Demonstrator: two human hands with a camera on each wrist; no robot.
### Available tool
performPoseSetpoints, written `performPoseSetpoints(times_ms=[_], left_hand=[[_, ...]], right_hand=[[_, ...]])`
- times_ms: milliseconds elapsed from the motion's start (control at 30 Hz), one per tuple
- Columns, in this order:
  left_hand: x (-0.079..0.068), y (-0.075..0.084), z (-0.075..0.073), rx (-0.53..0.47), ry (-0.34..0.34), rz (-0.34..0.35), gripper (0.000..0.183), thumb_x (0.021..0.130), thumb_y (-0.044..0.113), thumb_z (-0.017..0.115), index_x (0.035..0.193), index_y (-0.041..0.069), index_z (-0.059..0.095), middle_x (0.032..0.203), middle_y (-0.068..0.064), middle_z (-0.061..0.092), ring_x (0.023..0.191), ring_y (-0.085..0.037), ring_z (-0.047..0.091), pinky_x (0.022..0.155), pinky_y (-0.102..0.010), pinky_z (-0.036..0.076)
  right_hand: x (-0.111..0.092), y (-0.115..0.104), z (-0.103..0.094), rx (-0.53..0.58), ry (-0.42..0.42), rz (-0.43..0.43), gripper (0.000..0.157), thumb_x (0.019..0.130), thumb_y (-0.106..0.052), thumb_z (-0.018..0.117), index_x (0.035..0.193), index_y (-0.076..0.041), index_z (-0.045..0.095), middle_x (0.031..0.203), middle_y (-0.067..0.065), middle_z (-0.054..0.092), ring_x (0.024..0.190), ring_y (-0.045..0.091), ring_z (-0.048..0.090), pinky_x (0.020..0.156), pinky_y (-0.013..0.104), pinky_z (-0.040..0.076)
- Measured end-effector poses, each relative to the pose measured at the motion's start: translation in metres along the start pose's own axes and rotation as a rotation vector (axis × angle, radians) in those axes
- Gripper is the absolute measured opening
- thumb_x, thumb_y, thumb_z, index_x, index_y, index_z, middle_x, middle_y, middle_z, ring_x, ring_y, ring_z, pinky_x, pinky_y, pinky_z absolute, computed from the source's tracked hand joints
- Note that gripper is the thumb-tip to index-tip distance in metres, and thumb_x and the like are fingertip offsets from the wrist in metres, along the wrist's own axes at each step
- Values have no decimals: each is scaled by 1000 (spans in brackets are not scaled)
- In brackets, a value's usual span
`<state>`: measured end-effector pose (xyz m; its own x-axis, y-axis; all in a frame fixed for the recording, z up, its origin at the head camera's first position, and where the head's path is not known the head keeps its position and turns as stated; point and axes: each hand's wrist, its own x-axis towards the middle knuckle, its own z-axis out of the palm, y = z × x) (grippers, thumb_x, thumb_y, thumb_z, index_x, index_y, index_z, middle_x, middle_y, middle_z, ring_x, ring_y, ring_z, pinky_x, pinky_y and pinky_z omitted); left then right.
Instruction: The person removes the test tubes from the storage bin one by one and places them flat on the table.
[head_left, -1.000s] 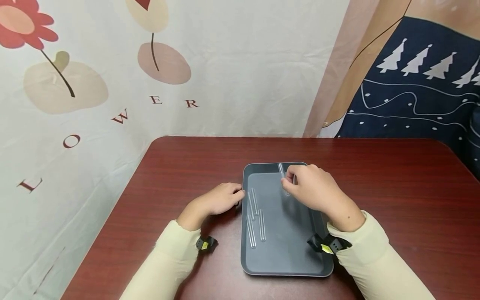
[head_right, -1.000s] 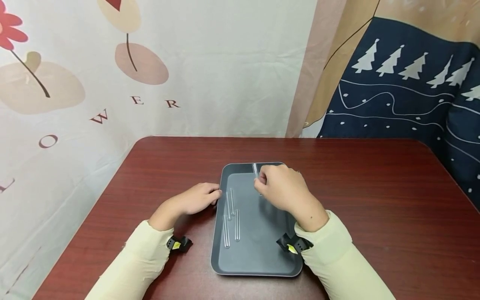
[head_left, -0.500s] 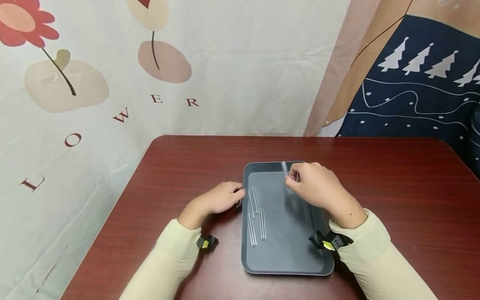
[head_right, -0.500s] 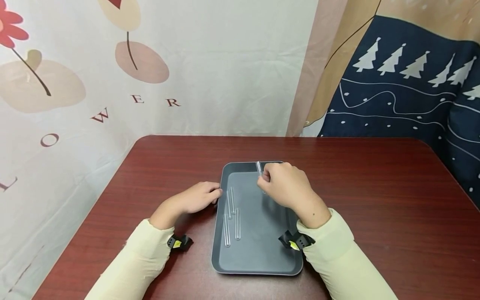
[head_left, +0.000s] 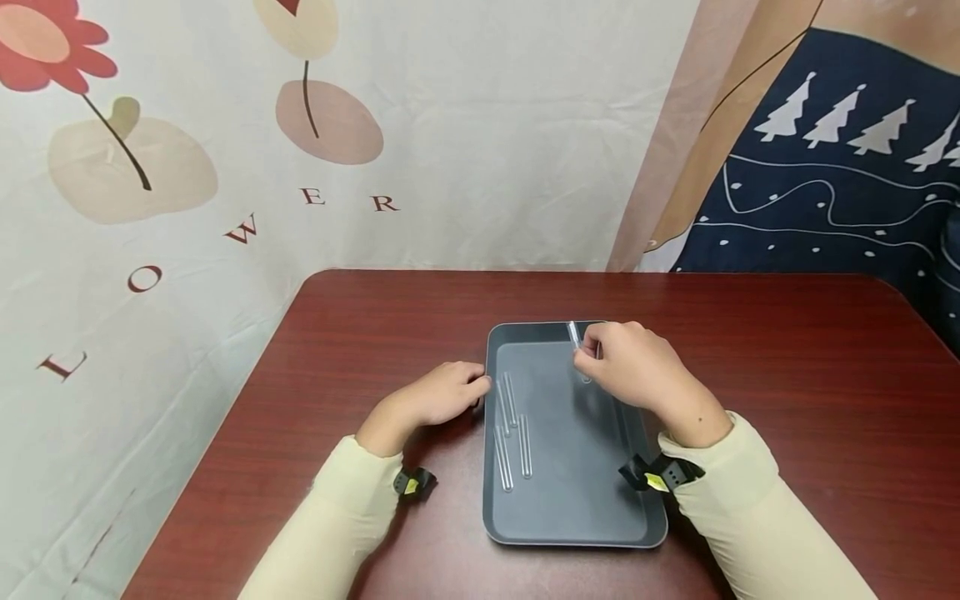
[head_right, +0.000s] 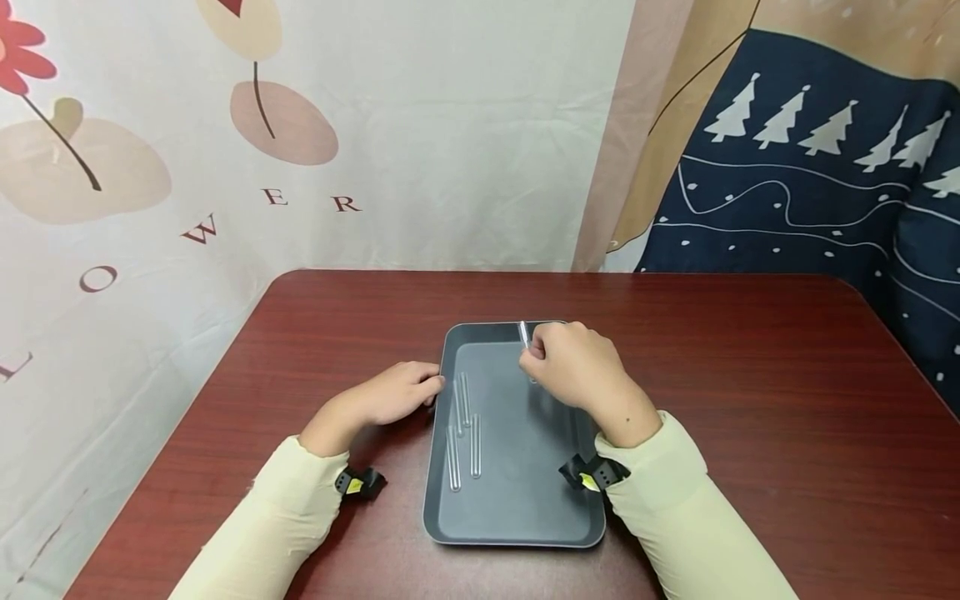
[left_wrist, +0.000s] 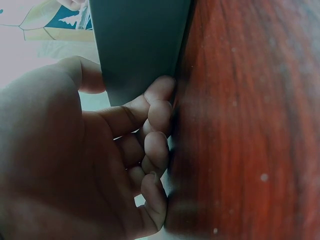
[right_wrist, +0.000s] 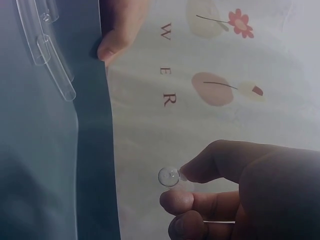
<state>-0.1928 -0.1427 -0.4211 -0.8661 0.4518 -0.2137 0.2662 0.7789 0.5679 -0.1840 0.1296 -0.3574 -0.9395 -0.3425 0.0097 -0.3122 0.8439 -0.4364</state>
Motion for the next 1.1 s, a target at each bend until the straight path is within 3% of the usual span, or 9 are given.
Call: performPoseSetpoints(times_ms=[367, 700, 1100], left_hand=[[3, 2, 0, -8, 9, 10, 32, 99, 26, 40, 73, 15, 55, 68, 2, 55, 69, -13, 53, 71, -29, 43], [-4, -3, 3, -14, -9, -25, 32, 101, 24, 40, 75, 13, 55, 68, 0, 55, 66, -14, 52, 71, -30, 42], [0, -2, 1, -6, 5, 0, 34, 101, 25, 40, 72, 14, 54, 67, 1, 55, 68, -14, 52, 71, -30, 43]], right_hand=[[0, 9, -8, -2, -3, 13, 21, 91, -22, 58, 71, -14, 59, 59, 0, 50, 54, 15, 46, 50, 30, 35], [-4, 17, -1, 50, -12, 31, 23, 92, -22, 58, 71, -14, 57, 59, -1, 49, 54, 15, 46, 50, 29, 36], [-12, 44, -10, 73, 22, 60, 20, 92, -19, 56, 74, -11, 62, 58, 1, 49, 54, 17, 45, 50, 30, 37]])
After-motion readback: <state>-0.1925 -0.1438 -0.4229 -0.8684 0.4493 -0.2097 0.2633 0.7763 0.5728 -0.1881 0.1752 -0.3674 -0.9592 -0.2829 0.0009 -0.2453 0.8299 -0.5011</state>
